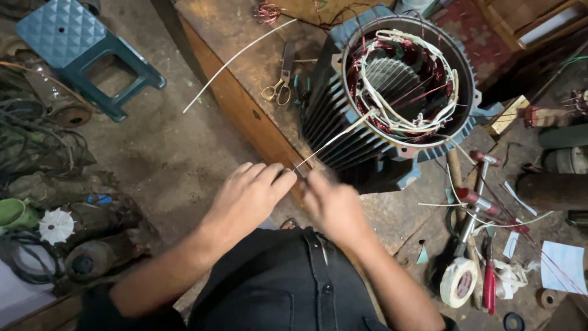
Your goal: The person winds insulated copper wire into the slots of an electric motor stator, pulling the wire taut and guiding it around the windings by hand. They use a small sanding block to smooth the wire and pliers to cut and adjust the wire ends while working around the stator on the workbench.
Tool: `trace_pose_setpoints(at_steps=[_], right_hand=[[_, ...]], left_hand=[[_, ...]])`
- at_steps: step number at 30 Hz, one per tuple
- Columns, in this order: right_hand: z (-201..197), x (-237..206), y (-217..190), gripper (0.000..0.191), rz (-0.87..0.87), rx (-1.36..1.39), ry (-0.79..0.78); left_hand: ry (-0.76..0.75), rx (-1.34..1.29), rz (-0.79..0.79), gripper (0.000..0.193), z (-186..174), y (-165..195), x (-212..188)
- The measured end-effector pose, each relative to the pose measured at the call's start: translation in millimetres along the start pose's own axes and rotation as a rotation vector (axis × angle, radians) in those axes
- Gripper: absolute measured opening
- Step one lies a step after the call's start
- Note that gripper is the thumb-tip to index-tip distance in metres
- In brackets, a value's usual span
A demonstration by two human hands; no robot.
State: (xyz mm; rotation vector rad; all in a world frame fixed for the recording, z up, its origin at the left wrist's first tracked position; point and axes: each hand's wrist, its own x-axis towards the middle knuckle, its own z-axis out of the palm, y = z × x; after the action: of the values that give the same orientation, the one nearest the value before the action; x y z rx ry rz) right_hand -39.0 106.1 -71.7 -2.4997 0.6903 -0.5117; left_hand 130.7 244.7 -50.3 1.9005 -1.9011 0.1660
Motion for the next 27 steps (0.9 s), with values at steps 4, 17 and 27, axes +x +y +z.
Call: trace_pose_setpoints(at_steps=[4, 17, 27], right_hand=[[13.3, 0.5, 2.4, 0.014, 0.127, -0.121, 0.094], [-30.0, -4.8, -17.9, 0.014, 0.088, -0.163, 0.129], [3.9, 0.1, 6.8, 0.018, -0.054, 0.038, -0.002]], left_hand=[[-0.129, -0.038, -0.084, 0.023, 6.8, 8.9, 1.4], [0.031, -0.408, -0.149, 0.027, 4.1, -11.6, 1.2], [-0.034, -0.132, -0.064, 0.047, -6.9, -1.7, 2.3]])
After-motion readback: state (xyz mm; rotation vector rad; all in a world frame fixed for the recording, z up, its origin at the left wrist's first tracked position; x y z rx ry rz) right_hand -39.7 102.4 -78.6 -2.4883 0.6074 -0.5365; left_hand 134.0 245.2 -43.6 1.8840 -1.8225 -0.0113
